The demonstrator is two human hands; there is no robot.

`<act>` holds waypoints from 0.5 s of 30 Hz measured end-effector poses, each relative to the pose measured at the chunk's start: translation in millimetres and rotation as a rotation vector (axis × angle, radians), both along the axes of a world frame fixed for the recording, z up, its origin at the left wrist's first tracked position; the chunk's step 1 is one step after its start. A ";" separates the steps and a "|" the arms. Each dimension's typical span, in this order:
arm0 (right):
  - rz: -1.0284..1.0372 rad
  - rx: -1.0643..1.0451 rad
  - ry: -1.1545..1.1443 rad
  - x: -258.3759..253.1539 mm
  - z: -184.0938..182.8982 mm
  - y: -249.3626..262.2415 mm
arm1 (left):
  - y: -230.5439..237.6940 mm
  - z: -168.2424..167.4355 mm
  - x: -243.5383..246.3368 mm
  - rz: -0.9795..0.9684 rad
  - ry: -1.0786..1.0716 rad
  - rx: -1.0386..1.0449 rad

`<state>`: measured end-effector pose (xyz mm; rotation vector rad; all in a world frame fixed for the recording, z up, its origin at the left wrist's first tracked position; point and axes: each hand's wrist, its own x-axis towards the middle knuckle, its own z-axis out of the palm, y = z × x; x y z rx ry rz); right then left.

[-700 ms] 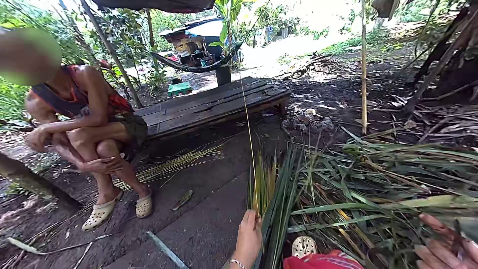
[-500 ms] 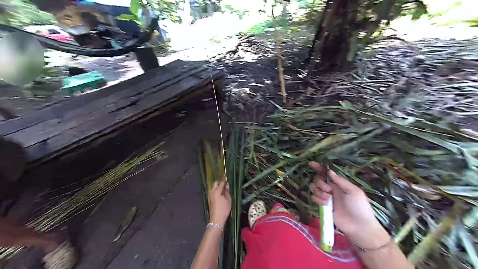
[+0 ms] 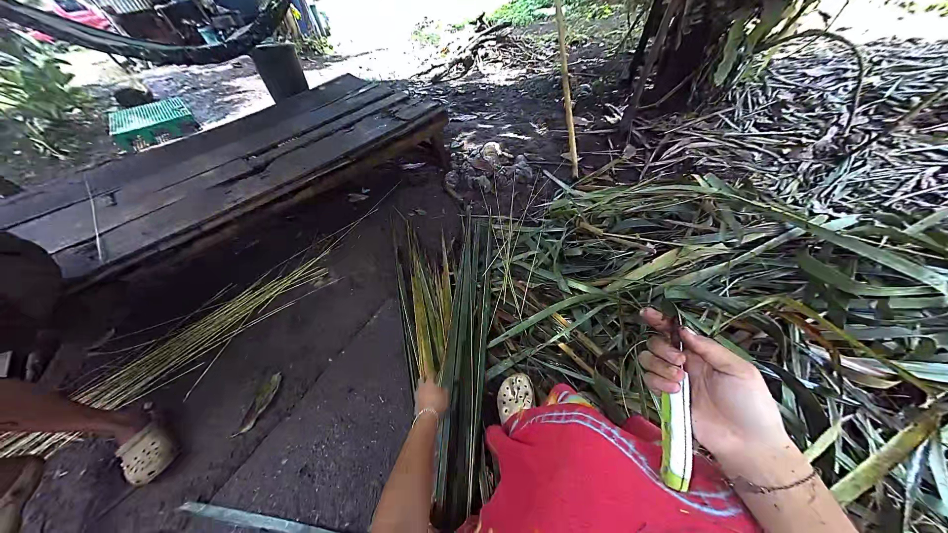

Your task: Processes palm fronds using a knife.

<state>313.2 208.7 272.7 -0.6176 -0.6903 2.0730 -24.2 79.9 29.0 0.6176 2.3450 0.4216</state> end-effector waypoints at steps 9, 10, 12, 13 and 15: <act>-0.007 -0.039 0.006 -9.3 1.0 0.1 | -115.8 -67.4 35.1 0.149 -0.111 -0.196; -0.012 -0.046 0.006 -10.2 0.9 0.1 | -115.6 -67.7 34.5 0.160 -0.112 -0.195; -0.019 -0.055 0.005 -10.9 0.7 0.4 | -114.6 -65.6 33.3 0.159 -0.122 -0.202; -0.019 -0.055 0.003 -10.9 0.5 0.4 | -113.5 -64.2 33.3 0.160 -0.120 -0.208; -0.024 -0.052 -0.001 -11.2 -0.1 0.4 | -112.1 -60.7 34.4 0.154 -0.114 -0.210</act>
